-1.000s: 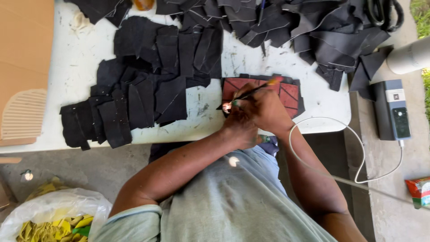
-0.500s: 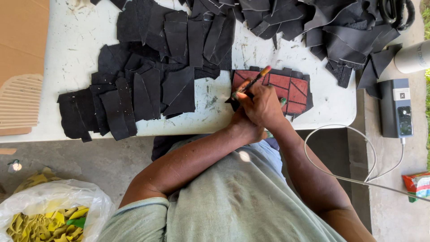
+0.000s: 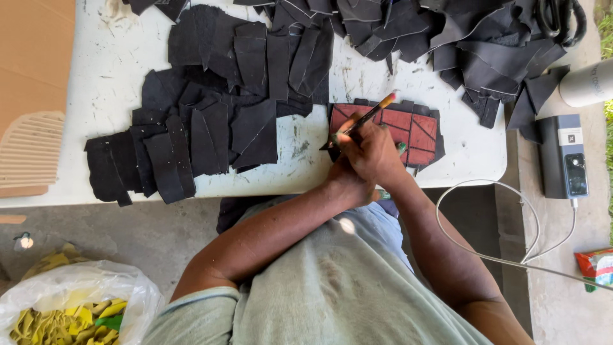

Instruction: The person uses a pencil to draw geometric lines on a red rectangular piece of material. They then pick up black leather pieces, fold them, and place them on top of the red piece, repeating the process with multiple pieces.

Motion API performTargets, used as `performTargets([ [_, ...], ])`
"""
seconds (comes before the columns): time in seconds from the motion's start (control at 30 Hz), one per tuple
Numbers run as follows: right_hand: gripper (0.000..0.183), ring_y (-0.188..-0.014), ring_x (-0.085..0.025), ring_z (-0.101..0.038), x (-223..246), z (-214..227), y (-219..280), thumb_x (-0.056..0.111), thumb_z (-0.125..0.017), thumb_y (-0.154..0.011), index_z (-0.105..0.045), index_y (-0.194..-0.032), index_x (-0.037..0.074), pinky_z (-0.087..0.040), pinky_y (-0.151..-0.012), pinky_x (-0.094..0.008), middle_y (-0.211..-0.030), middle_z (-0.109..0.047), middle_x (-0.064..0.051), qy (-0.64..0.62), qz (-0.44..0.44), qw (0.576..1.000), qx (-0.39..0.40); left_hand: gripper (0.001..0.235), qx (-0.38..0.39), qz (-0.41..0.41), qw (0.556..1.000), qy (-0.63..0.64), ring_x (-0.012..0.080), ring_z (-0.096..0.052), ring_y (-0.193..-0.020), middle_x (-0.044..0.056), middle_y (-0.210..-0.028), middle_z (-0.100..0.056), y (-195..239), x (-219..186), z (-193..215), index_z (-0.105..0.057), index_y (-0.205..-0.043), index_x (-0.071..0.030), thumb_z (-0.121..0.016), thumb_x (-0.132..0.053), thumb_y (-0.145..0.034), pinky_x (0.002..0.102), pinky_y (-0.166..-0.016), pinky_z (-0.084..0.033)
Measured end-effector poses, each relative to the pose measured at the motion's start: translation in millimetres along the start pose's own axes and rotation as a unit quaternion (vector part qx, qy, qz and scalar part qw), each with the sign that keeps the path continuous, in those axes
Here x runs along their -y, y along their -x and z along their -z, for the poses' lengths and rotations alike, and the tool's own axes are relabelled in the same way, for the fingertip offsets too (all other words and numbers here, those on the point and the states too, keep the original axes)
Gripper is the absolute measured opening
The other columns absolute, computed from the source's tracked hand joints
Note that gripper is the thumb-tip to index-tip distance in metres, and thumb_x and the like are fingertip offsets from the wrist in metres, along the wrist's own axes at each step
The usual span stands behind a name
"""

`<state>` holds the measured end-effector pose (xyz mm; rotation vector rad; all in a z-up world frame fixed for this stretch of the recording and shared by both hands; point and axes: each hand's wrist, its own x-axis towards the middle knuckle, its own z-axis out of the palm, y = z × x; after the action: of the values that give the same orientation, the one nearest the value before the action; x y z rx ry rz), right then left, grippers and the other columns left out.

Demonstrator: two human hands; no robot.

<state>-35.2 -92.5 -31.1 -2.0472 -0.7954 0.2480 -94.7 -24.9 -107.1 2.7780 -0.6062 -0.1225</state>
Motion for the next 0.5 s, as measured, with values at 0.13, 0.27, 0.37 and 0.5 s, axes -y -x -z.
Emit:
performTargets([
  [0.13, 0.008, -0.071, -0.034, -0.066, -3.5, 1.0, 3.3, 0.011, -0.069, -0.094, -0.064, -0.092, 0.004, -0.050, -0.068, -0.044, -0.083, -0.068, -0.014, 0.081, 0.027, 0.996, 0.006, 0.081, -0.028, -0.010, 0.999, -0.012, 0.0348, -0.049, -0.137, 0.014, -0.151, -0.047, 0.4, -0.3, -8.5, -0.031, -0.154, -0.017, -0.059, -0.055, -0.087, 0.055, -0.111, -0.042],
  [0.27, 0.007, -0.071, -0.035, -0.065, -4.9, -6.5, 3.9, 0.012, -0.069, -0.094, -0.065, -0.093, 0.007, -0.047, -0.075, -0.047, -0.079, -0.068, -0.013, 0.120, -0.003, 0.993, 0.018, 0.083, -0.138, -0.003, 0.990, 0.020, 0.0341, -0.050, -0.137, 0.016, -0.154, -0.046, 4.1, -1.1, -9.0, -0.024, -0.161, -0.025, -0.059, -0.046, -0.088, 0.052, -0.108, -0.046],
  [0.37, 0.007, -0.071, -0.036, -0.064, -2.8, -4.1, 1.3, 0.011, -0.068, -0.094, -0.064, -0.096, 0.006, -0.047, -0.078, -0.047, -0.082, -0.068, -0.014, 0.122, 0.008, 0.992, 0.016, 0.078, 0.007, 0.026, 0.994, 0.104, 0.0329, -0.053, -0.132, 0.014, -0.155, -0.045, 2.1, -0.5, -3.9, -0.023, -0.164, -0.030, -0.057, -0.046, -0.095, 0.053, -0.106, -0.046],
  [0.5, 0.011, -0.065, -0.038, -0.062, 0.0, -2.4, 5.9, 0.011, -0.071, -0.089, -0.065, -0.094, 0.003, -0.046, -0.073, -0.049, -0.080, -0.067, -0.015, 0.143, 0.028, 0.989, 0.014, 0.083, -0.038, 0.010, 0.997, 0.069, 0.0331, -0.052, -0.131, 0.016, -0.153, -0.044, 5.3, -1.0, -6.8, -0.023, -0.160, -0.028, -0.060, -0.051, -0.088, 0.053, -0.102, -0.046],
])
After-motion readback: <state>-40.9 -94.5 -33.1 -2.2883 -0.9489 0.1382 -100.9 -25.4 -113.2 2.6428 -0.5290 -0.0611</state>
